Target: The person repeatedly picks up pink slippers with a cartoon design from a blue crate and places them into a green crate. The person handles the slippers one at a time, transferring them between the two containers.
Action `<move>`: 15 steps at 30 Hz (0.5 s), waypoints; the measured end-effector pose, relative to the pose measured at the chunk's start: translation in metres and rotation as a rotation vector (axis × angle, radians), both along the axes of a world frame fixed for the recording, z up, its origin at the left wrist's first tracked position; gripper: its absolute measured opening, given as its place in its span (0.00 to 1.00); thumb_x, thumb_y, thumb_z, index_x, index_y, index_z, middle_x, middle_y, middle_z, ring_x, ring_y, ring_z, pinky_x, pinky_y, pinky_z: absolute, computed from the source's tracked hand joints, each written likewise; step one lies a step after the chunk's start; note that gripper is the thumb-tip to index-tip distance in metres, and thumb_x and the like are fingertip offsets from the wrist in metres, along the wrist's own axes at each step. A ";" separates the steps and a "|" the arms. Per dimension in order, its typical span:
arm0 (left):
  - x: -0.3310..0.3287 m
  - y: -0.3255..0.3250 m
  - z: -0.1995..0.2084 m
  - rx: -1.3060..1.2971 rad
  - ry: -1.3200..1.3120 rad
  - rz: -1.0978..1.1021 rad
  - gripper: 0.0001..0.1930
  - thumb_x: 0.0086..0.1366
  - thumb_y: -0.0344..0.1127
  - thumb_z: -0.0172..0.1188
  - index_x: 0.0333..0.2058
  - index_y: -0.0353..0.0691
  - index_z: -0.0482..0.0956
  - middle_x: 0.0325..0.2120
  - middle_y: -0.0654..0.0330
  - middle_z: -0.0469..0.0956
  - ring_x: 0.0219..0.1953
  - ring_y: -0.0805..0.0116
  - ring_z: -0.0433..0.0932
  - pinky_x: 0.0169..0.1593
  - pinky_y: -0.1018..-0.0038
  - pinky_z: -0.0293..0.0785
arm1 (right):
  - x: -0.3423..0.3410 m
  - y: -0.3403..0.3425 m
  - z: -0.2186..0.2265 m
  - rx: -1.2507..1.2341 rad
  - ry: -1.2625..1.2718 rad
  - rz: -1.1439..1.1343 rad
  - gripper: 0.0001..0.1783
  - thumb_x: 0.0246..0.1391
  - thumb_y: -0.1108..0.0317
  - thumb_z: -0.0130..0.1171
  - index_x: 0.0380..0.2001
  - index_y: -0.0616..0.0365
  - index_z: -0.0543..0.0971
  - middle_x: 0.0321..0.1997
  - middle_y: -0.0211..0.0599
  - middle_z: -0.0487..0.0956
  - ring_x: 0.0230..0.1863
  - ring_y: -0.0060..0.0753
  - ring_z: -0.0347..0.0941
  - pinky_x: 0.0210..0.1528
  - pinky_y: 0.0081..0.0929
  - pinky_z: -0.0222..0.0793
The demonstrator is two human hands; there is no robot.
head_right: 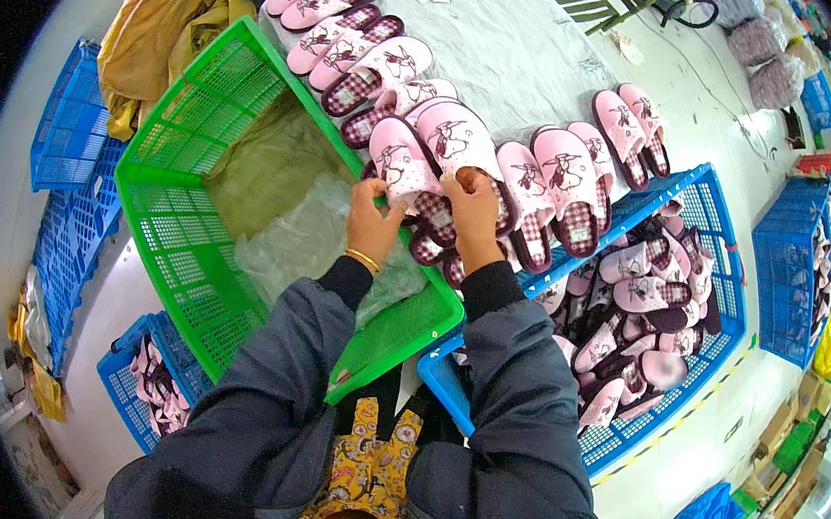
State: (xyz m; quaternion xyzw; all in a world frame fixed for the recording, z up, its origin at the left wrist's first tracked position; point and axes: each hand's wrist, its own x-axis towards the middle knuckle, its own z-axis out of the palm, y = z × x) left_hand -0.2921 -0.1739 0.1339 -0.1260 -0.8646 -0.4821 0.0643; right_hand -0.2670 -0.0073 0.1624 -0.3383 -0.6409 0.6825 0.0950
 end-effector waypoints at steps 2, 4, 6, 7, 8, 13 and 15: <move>-0.008 -0.002 0.016 -0.113 0.129 -0.094 0.20 0.50 0.29 0.67 0.42 0.37 0.71 0.44 0.52 0.72 0.48 0.51 0.72 0.49 0.62 0.71 | 0.014 -0.003 -0.002 0.067 0.024 0.003 0.18 0.53 0.67 0.63 0.43 0.68 0.77 0.39 0.36 0.80 0.36 0.22 0.73 0.41 0.23 0.70; -0.019 0.000 0.026 -0.180 0.247 -0.250 0.22 0.50 0.29 0.66 0.45 0.38 0.72 0.43 0.53 0.73 0.46 0.50 0.73 0.48 0.61 0.72 | 0.031 -0.009 -0.001 0.149 0.013 -0.043 0.18 0.53 0.67 0.63 0.44 0.68 0.77 0.41 0.36 0.80 0.37 0.22 0.74 0.42 0.23 0.70; -0.039 -0.002 0.034 -0.278 0.413 -0.444 0.23 0.50 0.29 0.65 0.47 0.40 0.72 0.43 0.54 0.74 0.46 0.51 0.73 0.48 0.62 0.72 | 0.043 -0.022 0.008 0.201 0.038 -0.108 0.16 0.55 0.68 0.62 0.44 0.65 0.78 0.40 0.36 0.79 0.36 0.24 0.73 0.40 0.23 0.70; -0.048 0.000 0.039 -0.293 0.562 -0.540 0.25 0.55 0.28 0.60 0.54 0.46 0.72 0.39 0.57 0.74 0.41 0.55 0.74 0.44 0.63 0.73 | 0.051 -0.024 0.009 0.238 0.041 -0.130 0.16 0.55 0.68 0.62 0.44 0.64 0.78 0.39 0.36 0.79 0.35 0.24 0.73 0.40 0.24 0.70; -0.053 0.006 0.043 -0.374 0.608 -0.614 0.26 0.56 0.28 0.59 0.55 0.48 0.71 0.37 0.58 0.73 0.40 0.57 0.74 0.42 0.63 0.73 | 0.062 -0.024 0.008 0.276 0.038 -0.156 0.15 0.55 0.68 0.62 0.44 0.63 0.78 0.39 0.36 0.79 0.35 0.25 0.73 0.40 0.24 0.70; -0.076 0.037 0.058 -0.670 0.737 -0.861 0.30 0.60 0.29 0.52 0.62 0.58 0.67 0.29 0.61 0.71 0.32 0.62 0.74 0.33 0.65 0.73 | 0.139 -0.023 -0.003 0.417 0.006 -0.215 0.10 0.56 0.71 0.61 0.41 0.61 0.79 0.36 0.34 0.77 0.35 0.26 0.73 0.39 0.24 0.70; -0.079 0.057 0.053 -0.669 0.691 -0.894 0.30 0.60 0.29 0.51 0.62 0.57 0.65 0.29 0.59 0.73 0.30 0.59 0.76 0.32 0.63 0.75 | 0.178 -0.021 -0.035 0.438 -0.035 -0.315 0.09 0.57 0.71 0.61 0.40 0.62 0.78 0.36 0.33 0.77 0.36 0.24 0.73 0.40 0.23 0.70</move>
